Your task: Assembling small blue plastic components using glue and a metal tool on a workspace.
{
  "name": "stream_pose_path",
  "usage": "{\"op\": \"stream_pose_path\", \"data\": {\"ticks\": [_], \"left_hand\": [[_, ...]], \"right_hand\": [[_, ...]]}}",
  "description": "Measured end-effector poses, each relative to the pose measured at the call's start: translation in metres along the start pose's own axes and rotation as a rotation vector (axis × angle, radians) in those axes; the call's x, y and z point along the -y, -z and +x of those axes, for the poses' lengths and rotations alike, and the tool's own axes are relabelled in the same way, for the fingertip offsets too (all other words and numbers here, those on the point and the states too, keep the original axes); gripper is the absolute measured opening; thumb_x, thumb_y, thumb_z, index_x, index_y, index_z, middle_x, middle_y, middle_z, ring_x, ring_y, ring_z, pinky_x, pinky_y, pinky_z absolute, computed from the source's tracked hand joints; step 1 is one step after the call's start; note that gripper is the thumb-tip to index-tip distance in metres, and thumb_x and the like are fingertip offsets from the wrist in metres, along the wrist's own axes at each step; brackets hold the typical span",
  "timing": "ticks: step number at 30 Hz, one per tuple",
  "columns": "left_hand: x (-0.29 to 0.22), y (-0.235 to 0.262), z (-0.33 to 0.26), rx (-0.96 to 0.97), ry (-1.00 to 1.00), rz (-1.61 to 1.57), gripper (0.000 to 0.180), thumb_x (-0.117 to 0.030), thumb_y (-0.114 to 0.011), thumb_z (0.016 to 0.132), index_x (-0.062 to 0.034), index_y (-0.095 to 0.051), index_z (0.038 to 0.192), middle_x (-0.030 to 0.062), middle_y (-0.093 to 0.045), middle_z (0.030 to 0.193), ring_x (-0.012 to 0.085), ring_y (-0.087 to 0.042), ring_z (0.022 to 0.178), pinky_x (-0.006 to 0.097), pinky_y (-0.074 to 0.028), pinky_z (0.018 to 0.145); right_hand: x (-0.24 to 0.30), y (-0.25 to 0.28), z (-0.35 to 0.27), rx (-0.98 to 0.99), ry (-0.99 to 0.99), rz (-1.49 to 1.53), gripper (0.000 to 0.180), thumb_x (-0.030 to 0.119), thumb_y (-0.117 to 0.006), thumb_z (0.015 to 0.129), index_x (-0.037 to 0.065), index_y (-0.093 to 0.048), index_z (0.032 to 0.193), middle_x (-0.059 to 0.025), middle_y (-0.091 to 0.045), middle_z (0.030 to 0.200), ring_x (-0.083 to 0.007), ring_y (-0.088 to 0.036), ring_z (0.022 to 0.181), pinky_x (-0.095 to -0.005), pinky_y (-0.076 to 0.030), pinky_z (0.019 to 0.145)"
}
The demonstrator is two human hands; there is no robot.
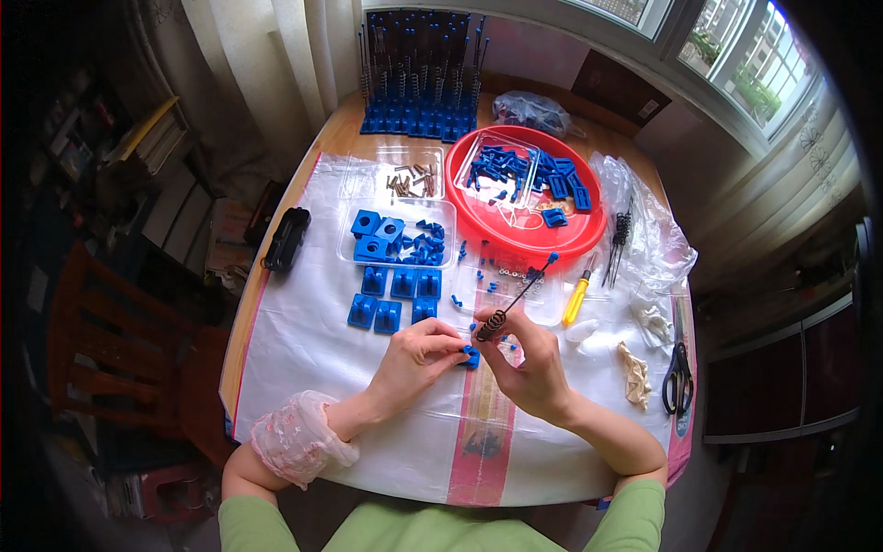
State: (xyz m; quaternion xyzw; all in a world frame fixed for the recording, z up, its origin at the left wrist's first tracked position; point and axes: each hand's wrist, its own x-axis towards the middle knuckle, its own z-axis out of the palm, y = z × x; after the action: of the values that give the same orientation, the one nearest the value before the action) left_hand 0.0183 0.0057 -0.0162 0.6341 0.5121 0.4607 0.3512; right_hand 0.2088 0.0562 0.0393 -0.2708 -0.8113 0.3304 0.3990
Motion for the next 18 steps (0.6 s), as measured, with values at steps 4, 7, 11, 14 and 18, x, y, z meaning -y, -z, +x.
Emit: {"op": "stream_pose_path", "data": {"ticks": [4,7,11,14,18], "left_hand": [[-0.0047,0.0014,-0.0007,0.025,0.014,-0.001,0.022,-0.003,-0.082,0.081,-0.0047,-0.079,0.102,0.0075,-0.07,0.1,0.0179,-0.07,0.085,0.029,-0.057,0.075],[-0.0089,0.003,-0.0006,0.042,0.011,-0.019,0.024,-0.004,-0.083,0.08,-0.005,-0.078,0.104,0.0078,-0.069,0.103,0.018,-0.07,0.087,0.029,-0.057,0.076],[-0.0069,0.0037,-0.0016,0.044,0.009,-0.038,0.026,-0.004,-0.083,0.079,-0.0052,-0.078,0.105,0.008,-0.069,0.105,0.018,-0.069,0.088,0.03,-0.058,0.078],[-0.0046,0.0038,-0.0018,0.045,-0.001,-0.028,0.026,-0.004,-0.083,0.079,-0.0054,-0.078,0.105,0.0079,-0.068,0.105,0.018,-0.07,0.088,0.03,-0.058,0.077],[-0.0053,0.0039,-0.002,0.053,0.017,-0.037,0.026,-0.004,-0.083,0.08,-0.0051,-0.077,0.106,0.0075,-0.068,0.106,0.0169,-0.07,0.09,0.029,-0.059,0.079]], "right_hand": [[0.0003,0.0022,0.0015,0.004,-0.007,-0.027,0.036,-0.006,-0.072,0.085,-0.001,-0.062,0.118,-0.0135,-0.07,0.09,-0.0255,-0.073,0.083,-0.0351,-0.056,0.072],[0.0017,0.0037,0.0024,-0.003,-0.017,-0.03,0.035,-0.006,-0.073,0.084,-0.001,-0.062,0.118,-0.0135,-0.07,0.09,-0.0255,-0.073,0.083,-0.035,-0.056,0.072],[0.0015,0.0042,0.003,0.0,-0.019,-0.028,0.034,-0.007,-0.073,0.084,-0.001,-0.063,0.116,-0.0136,-0.07,0.091,-0.0253,-0.073,0.083,-0.0348,-0.056,0.072],[0.001,0.0028,0.0027,0.001,-0.027,-0.022,0.034,-0.007,-0.073,0.084,-0.001,-0.063,0.116,-0.0138,-0.07,0.091,-0.0252,-0.073,0.083,-0.0346,-0.056,0.073],[-0.0002,0.0025,0.0013,-0.002,-0.031,-0.021,0.034,-0.007,-0.073,0.084,-0.001,-0.063,0.115,-0.0142,-0.07,0.091,-0.0254,-0.073,0.084,-0.0345,-0.056,0.073]]}}
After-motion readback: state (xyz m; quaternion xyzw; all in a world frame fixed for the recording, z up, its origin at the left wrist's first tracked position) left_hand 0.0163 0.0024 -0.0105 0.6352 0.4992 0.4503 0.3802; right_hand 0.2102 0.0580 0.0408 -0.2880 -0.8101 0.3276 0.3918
